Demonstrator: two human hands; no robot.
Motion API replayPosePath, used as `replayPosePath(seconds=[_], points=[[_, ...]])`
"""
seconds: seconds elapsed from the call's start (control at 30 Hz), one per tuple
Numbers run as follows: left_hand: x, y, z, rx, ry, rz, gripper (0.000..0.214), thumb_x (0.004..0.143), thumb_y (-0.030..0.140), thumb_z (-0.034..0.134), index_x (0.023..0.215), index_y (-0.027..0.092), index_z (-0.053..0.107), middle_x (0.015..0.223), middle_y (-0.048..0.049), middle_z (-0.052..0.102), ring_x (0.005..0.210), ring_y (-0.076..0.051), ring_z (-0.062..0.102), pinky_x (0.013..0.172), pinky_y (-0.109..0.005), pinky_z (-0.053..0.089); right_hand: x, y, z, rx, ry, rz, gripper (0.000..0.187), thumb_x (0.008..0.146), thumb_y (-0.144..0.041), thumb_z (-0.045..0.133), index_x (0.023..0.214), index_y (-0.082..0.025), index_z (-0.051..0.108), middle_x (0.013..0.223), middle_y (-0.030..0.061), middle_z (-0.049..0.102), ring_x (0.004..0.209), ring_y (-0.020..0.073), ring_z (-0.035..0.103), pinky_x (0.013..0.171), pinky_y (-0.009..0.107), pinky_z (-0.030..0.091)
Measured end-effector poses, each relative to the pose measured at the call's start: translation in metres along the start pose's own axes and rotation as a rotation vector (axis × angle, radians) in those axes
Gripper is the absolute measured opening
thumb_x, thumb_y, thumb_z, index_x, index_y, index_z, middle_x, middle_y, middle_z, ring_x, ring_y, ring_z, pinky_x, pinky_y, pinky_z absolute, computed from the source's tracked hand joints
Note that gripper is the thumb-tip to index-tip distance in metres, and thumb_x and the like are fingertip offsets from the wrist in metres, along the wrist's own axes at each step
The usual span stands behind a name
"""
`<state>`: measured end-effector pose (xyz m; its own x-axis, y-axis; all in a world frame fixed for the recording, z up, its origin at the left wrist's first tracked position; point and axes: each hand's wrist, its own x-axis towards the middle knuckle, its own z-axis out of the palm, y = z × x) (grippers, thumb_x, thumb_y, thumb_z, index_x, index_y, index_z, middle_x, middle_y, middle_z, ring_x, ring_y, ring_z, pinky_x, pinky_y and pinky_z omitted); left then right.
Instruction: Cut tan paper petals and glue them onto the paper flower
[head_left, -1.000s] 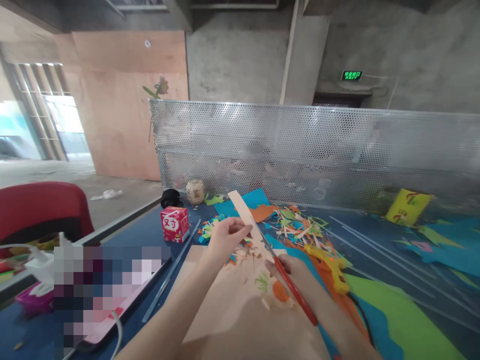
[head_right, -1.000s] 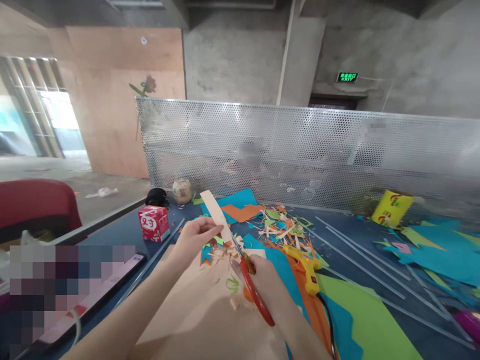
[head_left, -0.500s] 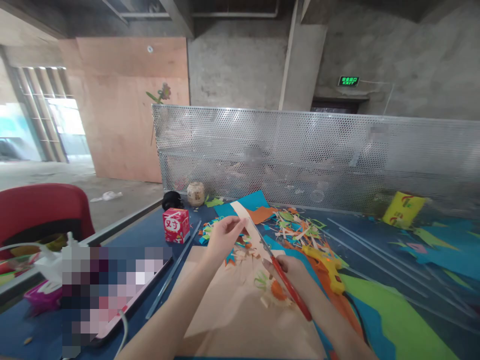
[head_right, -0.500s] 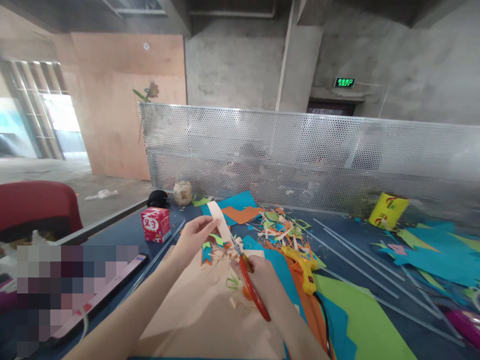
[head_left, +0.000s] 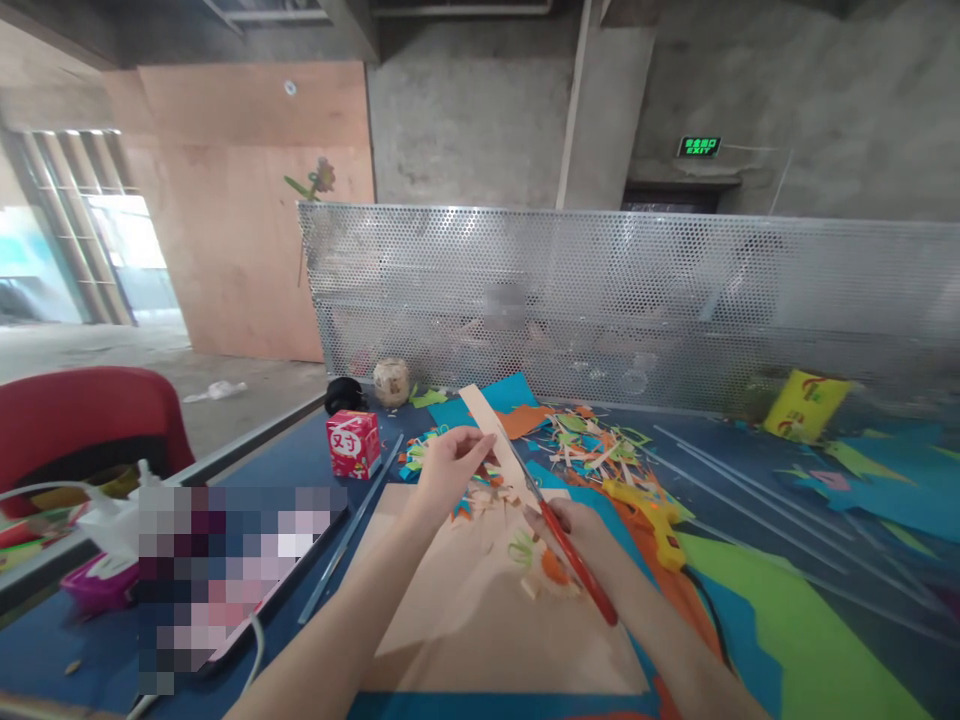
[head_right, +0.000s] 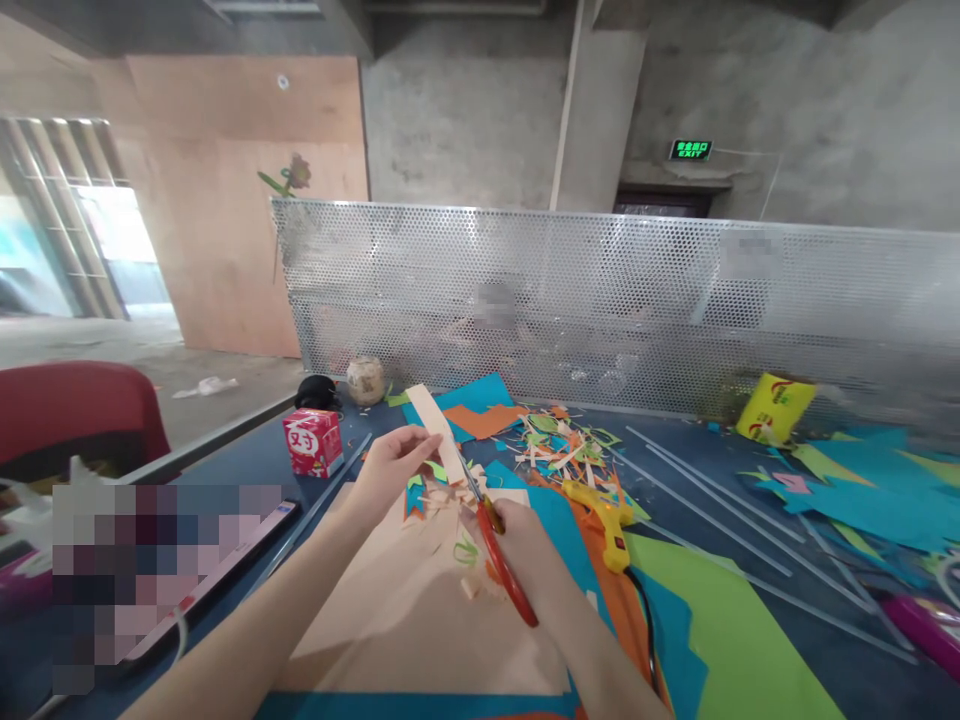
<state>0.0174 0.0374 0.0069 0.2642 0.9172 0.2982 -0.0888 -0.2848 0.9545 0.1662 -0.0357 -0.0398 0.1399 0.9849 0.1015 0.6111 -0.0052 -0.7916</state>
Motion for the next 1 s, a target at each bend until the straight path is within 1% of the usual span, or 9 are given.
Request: replayPosePath(seconds=[0.13, 0.27, 0.37, 0.47, 0.53, 0.7, 0.83, 1.0], points=[[0.002, -0.003, -0.001, -0.013, -0.001, 0.003, 0.022, 0.065, 0.036, 0.061, 0.065, 0.014, 0.057, 0.055, 0.0006, 0.059, 0.048, -0.01, 0.054, 0.046, -0.02, 0.045, 0.003, 0.008, 0.004, -0.04, 0.048, -0.043, 0.04, 0.071, -0.053, 0.043, 0.051, -0.019, 0.04, 0.047, -0.0043, 0.031, 0.045, 0.009, 0.031, 0.041, 0.022, 0.022], [0.003, -0.005, -0.002, -0.029, -0.011, 0.011, 0.023, 0.066, 0.036, 0.061, 0.065, 0.014, 0.057, 0.055, 0.0001, 0.058, 0.051, -0.011, 0.056, 0.047, -0.02, 0.046, 0.006, 0.014, 0.007, -0.039, 0.066, -0.027, 0.042, 0.071, -0.054, 0.043, 0.048, -0.019, 0.039, 0.045, -0.0044, 0.03, 0.043, 0.0091, 0.03, 0.041, 0.022, 0.02], [0.001, -0.003, 0.001, -0.029, -0.019, 0.001, 0.022, 0.065, 0.035, 0.061, 0.065, 0.014, 0.056, 0.055, 0.0005, 0.058, 0.049, -0.01, 0.055, 0.047, -0.02, 0.046, 0.005, 0.01, 0.006, -0.04, 0.053, -0.018, 0.042, 0.071, -0.055, 0.043, 0.05, -0.019, 0.04, 0.046, -0.0042, 0.031, 0.044, 0.0092, 0.031, 0.041, 0.022, 0.021], [-0.003, 0.001, 0.005, -0.021, -0.05, -0.023, 0.021, 0.066, 0.034, 0.06, 0.062, 0.014, 0.055, 0.053, 0.0003, 0.058, 0.047, -0.009, 0.055, 0.045, -0.019, 0.044, 0.001, 0.002, 0.002, 0.027, 0.011, -0.018, 0.038, 0.072, -0.053, 0.042, 0.055, -0.019, 0.043, 0.049, -0.0035, 0.036, 0.045, 0.0096, 0.034, 0.041, 0.022, 0.025], [-0.004, 0.003, 0.006, -0.022, -0.065, -0.033, 0.02, 0.067, 0.032, 0.059, 0.062, 0.014, 0.054, 0.052, 0.0001, 0.058, 0.048, -0.009, 0.055, 0.045, -0.018, 0.044, -0.001, -0.001, 0.001, 0.062, 0.009, -0.025, 0.036, 0.071, -0.052, 0.044, 0.057, -0.019, 0.044, 0.049, -0.0034, 0.037, 0.045, 0.0096, 0.035, 0.042, 0.022, 0.026], [-0.005, 0.003, 0.007, -0.007, -0.06, -0.035, 0.019, 0.068, 0.031, 0.058, 0.062, 0.014, 0.054, 0.053, 0.0009, 0.058, 0.048, -0.008, 0.054, 0.045, -0.018, 0.044, 0.002, 0.004, 0.005, 0.039, 0.045, -0.002, 0.039, 0.072, -0.052, 0.044, 0.053, -0.019, 0.045, 0.042, -0.0047, 0.035, 0.039, 0.0087, 0.034, 0.038, 0.021, 0.024], [-0.004, 0.001, 0.005, -0.002, -0.071, -0.017, 0.019, 0.069, 0.032, 0.057, 0.064, 0.014, 0.054, 0.055, 0.0003, 0.058, 0.048, -0.009, 0.054, 0.045, -0.019, 0.044, 0.004, 0.008, 0.006, 0.005, 0.064, -0.002, 0.041, 0.071, -0.054, 0.043, 0.051, -0.018, 0.046, 0.041, -0.0043, 0.035, 0.038, 0.0091, 0.035, 0.038, 0.022, 0.023], [0.0, -0.003, 0.003, -0.008, -0.012, 0.041, 0.02, 0.069, 0.033, 0.058, 0.073, 0.014, 0.058, 0.061, -0.0001, 0.059, 0.054, -0.01, 0.055, 0.046, -0.019, 0.044, 0.002, 0.001, 0.002, -0.032, 0.054, 0.0, 0.042, 0.068, -0.057, 0.042, 0.049, -0.019, 0.043, 0.044, -0.0035, 0.035, 0.042, 0.01, 0.035, 0.041, 0.023, 0.024]])
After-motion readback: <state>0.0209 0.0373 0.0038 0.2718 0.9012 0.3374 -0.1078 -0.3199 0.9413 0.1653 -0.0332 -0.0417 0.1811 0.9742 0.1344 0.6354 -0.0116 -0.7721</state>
